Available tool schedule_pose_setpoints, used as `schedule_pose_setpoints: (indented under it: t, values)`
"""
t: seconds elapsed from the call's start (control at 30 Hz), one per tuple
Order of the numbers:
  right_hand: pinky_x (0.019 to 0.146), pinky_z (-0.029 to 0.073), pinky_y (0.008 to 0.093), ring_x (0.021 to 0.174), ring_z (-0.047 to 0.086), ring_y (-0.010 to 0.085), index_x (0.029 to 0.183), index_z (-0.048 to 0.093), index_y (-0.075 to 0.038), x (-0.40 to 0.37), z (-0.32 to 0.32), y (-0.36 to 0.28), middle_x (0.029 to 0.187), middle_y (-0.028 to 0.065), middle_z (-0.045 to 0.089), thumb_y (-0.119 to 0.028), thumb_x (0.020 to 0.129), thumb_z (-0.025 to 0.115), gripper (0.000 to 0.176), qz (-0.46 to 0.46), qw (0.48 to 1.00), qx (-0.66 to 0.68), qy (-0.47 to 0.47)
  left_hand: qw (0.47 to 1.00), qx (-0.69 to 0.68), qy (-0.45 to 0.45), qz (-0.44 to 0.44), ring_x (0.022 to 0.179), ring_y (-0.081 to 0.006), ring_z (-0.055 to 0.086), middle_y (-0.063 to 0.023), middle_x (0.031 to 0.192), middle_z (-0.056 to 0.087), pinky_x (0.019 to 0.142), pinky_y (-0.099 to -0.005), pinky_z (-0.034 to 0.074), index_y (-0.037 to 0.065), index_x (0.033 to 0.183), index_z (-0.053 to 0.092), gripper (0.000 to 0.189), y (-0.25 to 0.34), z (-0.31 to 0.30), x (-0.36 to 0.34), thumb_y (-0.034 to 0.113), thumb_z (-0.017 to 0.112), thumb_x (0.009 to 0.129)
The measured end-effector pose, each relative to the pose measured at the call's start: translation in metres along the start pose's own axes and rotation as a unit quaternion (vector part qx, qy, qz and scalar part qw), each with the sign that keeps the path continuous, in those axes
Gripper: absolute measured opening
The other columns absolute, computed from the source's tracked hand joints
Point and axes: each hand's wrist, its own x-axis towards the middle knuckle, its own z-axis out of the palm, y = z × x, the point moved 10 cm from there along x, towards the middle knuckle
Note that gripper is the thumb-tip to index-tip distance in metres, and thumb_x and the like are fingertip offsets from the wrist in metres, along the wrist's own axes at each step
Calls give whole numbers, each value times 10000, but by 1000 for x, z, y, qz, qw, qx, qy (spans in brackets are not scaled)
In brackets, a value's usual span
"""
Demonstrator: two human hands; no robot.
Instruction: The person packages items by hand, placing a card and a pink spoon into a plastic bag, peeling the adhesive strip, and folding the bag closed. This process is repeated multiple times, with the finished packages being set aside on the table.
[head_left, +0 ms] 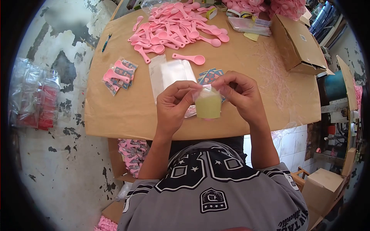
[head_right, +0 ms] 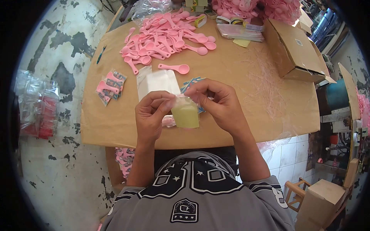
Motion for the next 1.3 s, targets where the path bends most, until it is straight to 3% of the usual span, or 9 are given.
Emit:
schedule_pose_setpoints:
  t: [0.23, 0.57, 0.67, 0.77, 0.87, 0.93, 0.97, 1.07, 1.3]
  values:
    - [708, 435, 232, 850, 572, 74, 984, 755, 9, -4, 5, -23, 965, 30, 660, 22, 971, 614, 142, -53, 995, -67, -41, 998, 56, -12, 40, 880, -75, 681, -67, 968, 742, 782, -218, 532, -32, 1074, 692, 88, 11, -4, -6, -25, 633, 1009]
    - [606, 404, 182, 779, 563, 14, 1119, 718, -18, -10, 11, -22, 931, -16, 662, -6, 952, 716, 167, -5, 994, -111, -5, 996, -50, -25, -74, 1032, -191, 746, -213, 1138, 762, 882, -286, 593, -59, 1336, 604, 416, 6, 4, -8, -73, 713, 935]
    - [661, 459, 190, 828, 604, 25, 1142, 711, -22, -8, -8, -32, 985, 16, 694, 5, 958, 716, 187, -42, 988, -143, 49, 993, 117, 3, -22, 1061, -209, 742, -207, 1129, 762, 916, -308, 597, -76, 1317, 623, 385, 26, -12, -13, -101, 689, 939]
    - [768, 506, 206, 889, 648, 47, 1150, 703, -15, -12, -45, -65, 1044, 52, 717, -37, 992, 695, 160, -99, 976, -164, 108, 938, 272, 87, 195, 1080, -196, 732, -154, 1125, 774, 963, -335, 580, -61, 1182, 715, 249, 86, -53, -19, -131, 656, 951]
    - [894, 538, 303, 964, 710, 172, 1170, 700, -14, -15, -91, -71, 1096, 95, 734, -84, 1010, 666, 177, -74, 994, -23, 81, 893, 354, 155, 231, 1139, -216, 718, -166, 1179, 759, 994, -342, 564, -65, 1168, 702, 235, 122, -98, -18, -131, 651, 948]
    - [943, 527, 373, 1036, 703, 274, 1191, 696, -18, -12, -90, -77, 1138, 124, 737, -101, 1012, 648, 203, -83, 883, -438, 145, 866, 405, 163, 243, 1195, -230, 701, -170, 1221, 748, 1012, -344, 552, -47, 1174, 701, 246, 128, -129, -11, -108, 666, 938]
    - [968, 521, 408, 1071, 699, 325, 1201, 694, -21, -10, -84, -79, 1158, 138, 738, -109, 1012, 639, 215, -85, 764, -617, 168, 848, 465, 156, 202, 1208, -240, 692, -172, 1235, 739, 1018, -353, 544, -32, 1178, 701, 248, 123, -139, -10, -77, 677, 935]
    - [1025, 483, 449, 1193, 628, 409, 1229, 691, -36, -20, -83, -70, 1248, 164, 710, -94, 989, 644, 251, -133, 708, -656, 227, 800, 570, 131, 131, 1195, -275, 675, -171, 1220, 721, 1011, -384, 526, 12, 1184, 699, 255, 103, -156, -7, 33, 707, 930]
    - [924, 495, 432, 1080, 618, 337, 1154, 695, -24, -9, -26, -19, 1167, 134, 689, -167, 956, 711, 245, -29, 834, -538, 115, 750, 646, 137, -38, 960, -358, 608, -169, 1005, 632, 887, -466, 490, -11, 1099, 628, 399, 30, -130, -5, 331, 755, 938]
